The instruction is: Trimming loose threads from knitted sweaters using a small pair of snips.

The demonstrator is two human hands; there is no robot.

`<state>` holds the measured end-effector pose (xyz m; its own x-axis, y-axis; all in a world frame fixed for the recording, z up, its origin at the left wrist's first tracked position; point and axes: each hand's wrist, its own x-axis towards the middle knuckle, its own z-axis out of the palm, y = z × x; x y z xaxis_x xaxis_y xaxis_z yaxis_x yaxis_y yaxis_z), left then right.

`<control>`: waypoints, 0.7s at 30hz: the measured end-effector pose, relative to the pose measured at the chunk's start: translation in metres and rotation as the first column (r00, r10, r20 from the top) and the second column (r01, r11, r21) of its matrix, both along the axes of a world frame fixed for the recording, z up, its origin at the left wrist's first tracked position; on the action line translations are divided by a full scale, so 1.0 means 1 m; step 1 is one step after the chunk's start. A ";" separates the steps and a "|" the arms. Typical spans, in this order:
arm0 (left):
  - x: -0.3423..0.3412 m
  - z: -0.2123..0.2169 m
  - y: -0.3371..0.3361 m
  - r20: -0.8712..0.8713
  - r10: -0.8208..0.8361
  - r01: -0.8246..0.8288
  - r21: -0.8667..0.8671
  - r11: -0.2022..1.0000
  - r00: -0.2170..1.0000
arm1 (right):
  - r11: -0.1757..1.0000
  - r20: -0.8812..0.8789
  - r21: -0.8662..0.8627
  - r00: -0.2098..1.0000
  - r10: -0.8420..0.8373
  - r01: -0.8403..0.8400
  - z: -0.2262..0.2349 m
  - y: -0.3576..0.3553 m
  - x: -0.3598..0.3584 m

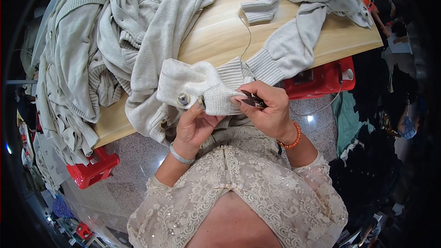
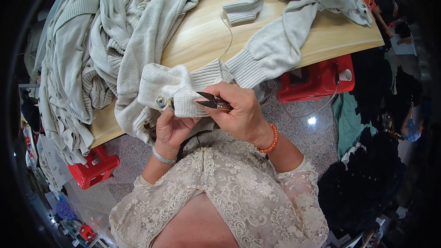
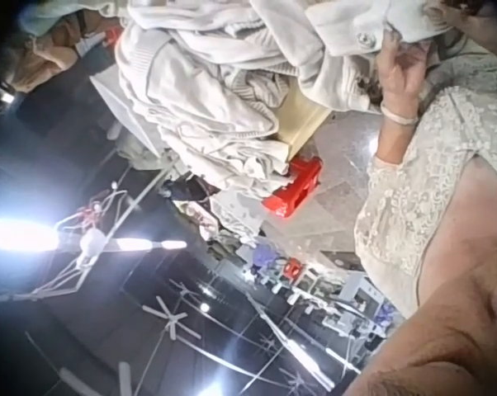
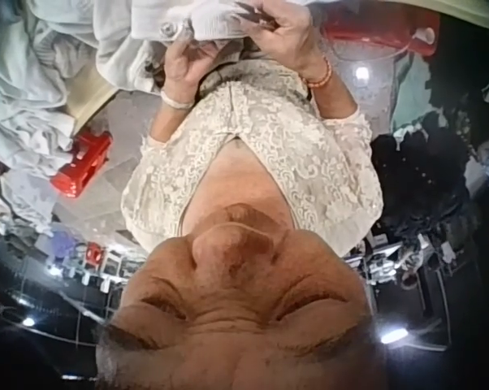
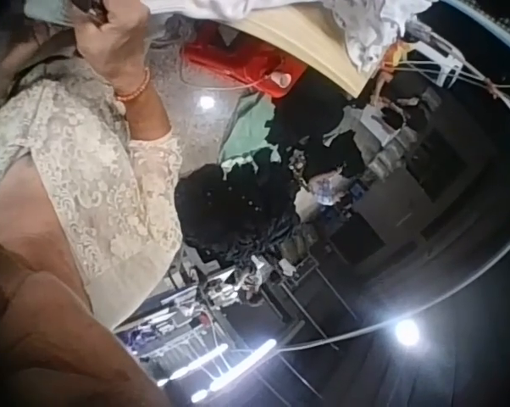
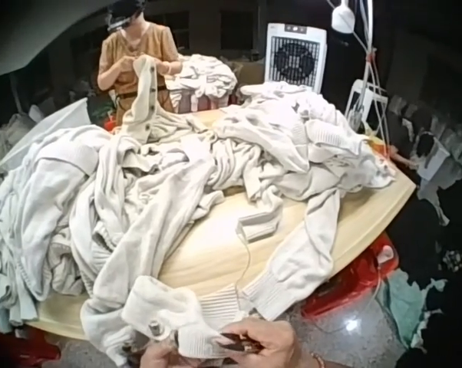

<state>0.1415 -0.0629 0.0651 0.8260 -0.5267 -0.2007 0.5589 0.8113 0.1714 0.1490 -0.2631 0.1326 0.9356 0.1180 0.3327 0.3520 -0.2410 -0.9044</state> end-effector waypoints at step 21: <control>0.003 0.002 0.000 0.073 -0.018 0.020 -0.028 0.999 0.997 | 0.939 0.114 -0.331 0.984 0.138 -0.093 0.028 -0.001 -0.001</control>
